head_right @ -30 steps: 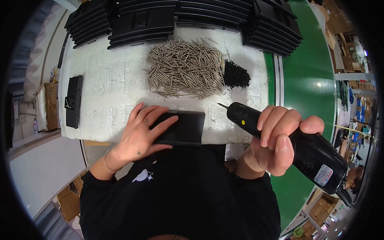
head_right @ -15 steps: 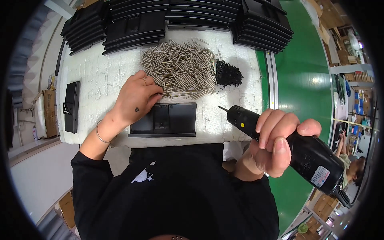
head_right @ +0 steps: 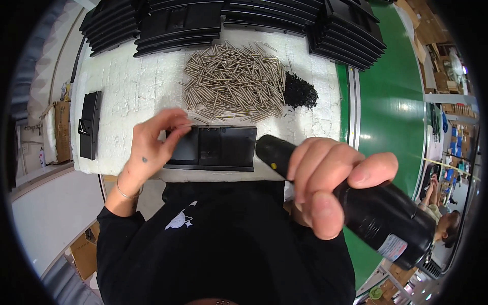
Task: Use an electric screwdriver to fasten small screws into plastic housing components on an assembly line.
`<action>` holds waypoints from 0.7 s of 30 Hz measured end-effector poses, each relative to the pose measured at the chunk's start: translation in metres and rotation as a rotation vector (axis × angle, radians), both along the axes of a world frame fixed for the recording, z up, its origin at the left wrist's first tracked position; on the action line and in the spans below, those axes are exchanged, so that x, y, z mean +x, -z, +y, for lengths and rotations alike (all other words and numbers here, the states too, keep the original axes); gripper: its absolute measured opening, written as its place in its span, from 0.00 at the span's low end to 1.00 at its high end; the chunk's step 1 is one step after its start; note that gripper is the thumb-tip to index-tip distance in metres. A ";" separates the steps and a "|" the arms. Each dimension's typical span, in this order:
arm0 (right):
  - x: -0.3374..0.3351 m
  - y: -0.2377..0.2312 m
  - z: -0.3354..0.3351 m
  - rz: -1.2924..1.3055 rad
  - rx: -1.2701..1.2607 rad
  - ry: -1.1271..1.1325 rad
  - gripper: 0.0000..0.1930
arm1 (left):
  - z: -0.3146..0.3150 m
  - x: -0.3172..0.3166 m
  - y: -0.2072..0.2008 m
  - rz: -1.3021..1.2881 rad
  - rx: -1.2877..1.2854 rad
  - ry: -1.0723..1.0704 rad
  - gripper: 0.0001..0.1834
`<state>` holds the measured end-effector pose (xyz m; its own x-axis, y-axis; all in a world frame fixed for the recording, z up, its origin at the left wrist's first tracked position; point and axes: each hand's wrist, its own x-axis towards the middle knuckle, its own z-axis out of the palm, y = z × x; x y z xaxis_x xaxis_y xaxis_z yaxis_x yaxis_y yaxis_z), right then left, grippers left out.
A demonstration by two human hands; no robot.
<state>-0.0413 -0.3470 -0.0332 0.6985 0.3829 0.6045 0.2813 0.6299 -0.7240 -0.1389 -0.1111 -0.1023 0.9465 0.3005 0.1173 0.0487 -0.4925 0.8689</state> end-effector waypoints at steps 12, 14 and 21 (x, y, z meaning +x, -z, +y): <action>-0.008 0.018 0.053 -0.042 -0.139 -0.127 0.20 | -0.014 -0.016 0.013 -0.172 0.212 0.066 0.09; -0.009 0.019 0.057 -0.060 -0.183 -0.085 0.20 | -0.014 -0.017 0.014 -0.164 0.197 0.066 0.09; 0.000 0.025 0.058 -0.040 -0.099 -0.267 0.22 | -0.014 -0.016 0.021 -0.210 0.190 0.055 0.10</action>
<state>-0.0411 -0.2886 -0.0584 0.5411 0.6087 0.5802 0.1444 0.6124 -0.7772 -0.1551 -0.1248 -0.1235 0.9098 0.2037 0.3616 -0.1534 -0.6445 0.7491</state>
